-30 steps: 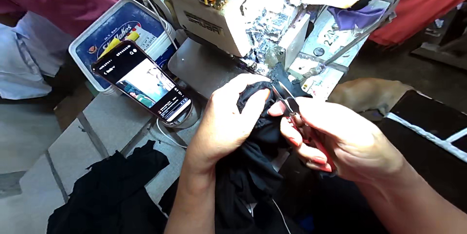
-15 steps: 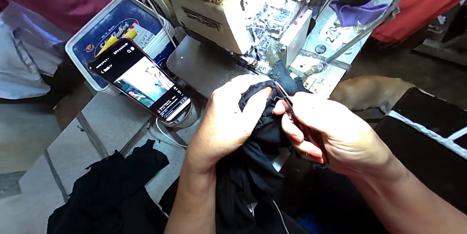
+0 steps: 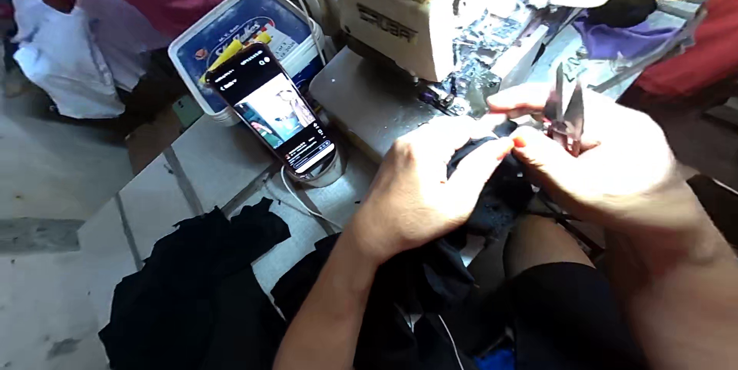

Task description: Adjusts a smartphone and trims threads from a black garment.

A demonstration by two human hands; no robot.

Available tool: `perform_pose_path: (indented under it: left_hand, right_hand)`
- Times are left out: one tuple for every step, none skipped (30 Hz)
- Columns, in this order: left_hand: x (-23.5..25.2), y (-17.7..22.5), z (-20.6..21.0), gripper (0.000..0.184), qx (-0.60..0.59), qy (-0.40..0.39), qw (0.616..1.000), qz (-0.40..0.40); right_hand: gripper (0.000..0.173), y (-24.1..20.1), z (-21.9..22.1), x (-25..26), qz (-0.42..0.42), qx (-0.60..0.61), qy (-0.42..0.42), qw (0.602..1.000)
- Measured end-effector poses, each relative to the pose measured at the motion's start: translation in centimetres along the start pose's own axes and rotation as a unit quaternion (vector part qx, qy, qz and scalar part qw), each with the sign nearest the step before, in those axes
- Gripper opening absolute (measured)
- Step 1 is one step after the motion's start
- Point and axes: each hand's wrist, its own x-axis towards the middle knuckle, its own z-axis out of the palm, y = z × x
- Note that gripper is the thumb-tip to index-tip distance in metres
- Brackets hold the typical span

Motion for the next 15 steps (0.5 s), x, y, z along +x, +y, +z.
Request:
perform_pose_path:
  left_hand:
    - [0.0,0.0,0.1,0.013,0.016,0.010,1.000,0.005]
    - [0.1,0.0,0.2,0.014,0.032,0.022,0.999,0.011]
    - [0.1,-0.1,0.4,0.013,0.047,0.035,0.998,0.021]
    - [0.1,-0.2,0.6,0.013,0.059,0.048,0.997,0.032]
    - [0.1,-0.2,0.7,0.013,0.067,0.063,0.995,0.043]
    - [0.2,-0.3,0.8,0.013,0.074,0.077,0.993,0.051]
    - [0.2,-0.3,1.0,0.012,0.083,0.093,0.991,0.056]
    - [0.2,-0.3,1.1,0.012,0.089,0.109,0.988,0.057]
    - [0.1,-0.3,1.1,0.012,0.093,0.121,0.987,0.057]
    - [0.1,-0.4,1.2,0.012,0.094,0.128,0.986,0.056]
    - [0.1,-0.5,1.2,0.012,0.092,0.128,0.986,0.054]
    - [0.1,-0.6,1.4,0.012,0.088,0.122,0.987,0.053]
    - [0.1,-0.8,1.4,0.012,0.082,0.110,0.989,0.049]
    - [0.2,-0.8,1.3,0.013,0.076,0.093,0.992,0.039]
    - [0.2,-0.8,1.0,0.013,0.068,0.069,0.995,0.022]
  right_hand:
    - [0.022,0.0,0.0,0.0,0.010,-0.020,0.002,1.000]
    - [0.019,0.0,-0.1,-0.2,0.011,-0.045,0.004,0.999]
    - [0.017,0.0,-0.3,-0.4,0.004,-0.068,0.009,0.998]
    - [0.015,0.0,-0.5,-0.6,-0.007,-0.090,0.016,0.996]
    - [0.015,0.0,-0.6,-0.8,-0.017,-0.110,0.026,0.993]
    - [0.016,-0.1,-0.7,-1.0,-0.026,-0.127,0.038,0.991]
    - [0.018,-0.1,-0.9,-1.2,-0.036,-0.143,0.047,0.988]
    - [0.019,-0.1,-1.0,-1.5,-0.043,-0.160,0.056,0.985]
    - [0.019,0.0,-1.1,-1.7,-0.050,-0.173,0.066,0.982]
    - [0.019,0.3,-1.1,-2.0,-0.053,-0.181,0.076,0.979]
    - [0.018,0.6,-1.0,-2.3,-0.051,-0.184,0.085,0.978]
    - [0.017,1.0,-0.9,-2.6,-0.046,-0.179,0.092,0.978]
    - [0.016,1.4,-0.6,-2.8,-0.040,-0.164,0.103,0.980]
    - [0.015,1.6,-0.3,-2.8,-0.031,-0.147,0.114,0.982]
    - [0.014,1.7,0.1,-2.7,-0.020,-0.130,0.124,0.984]
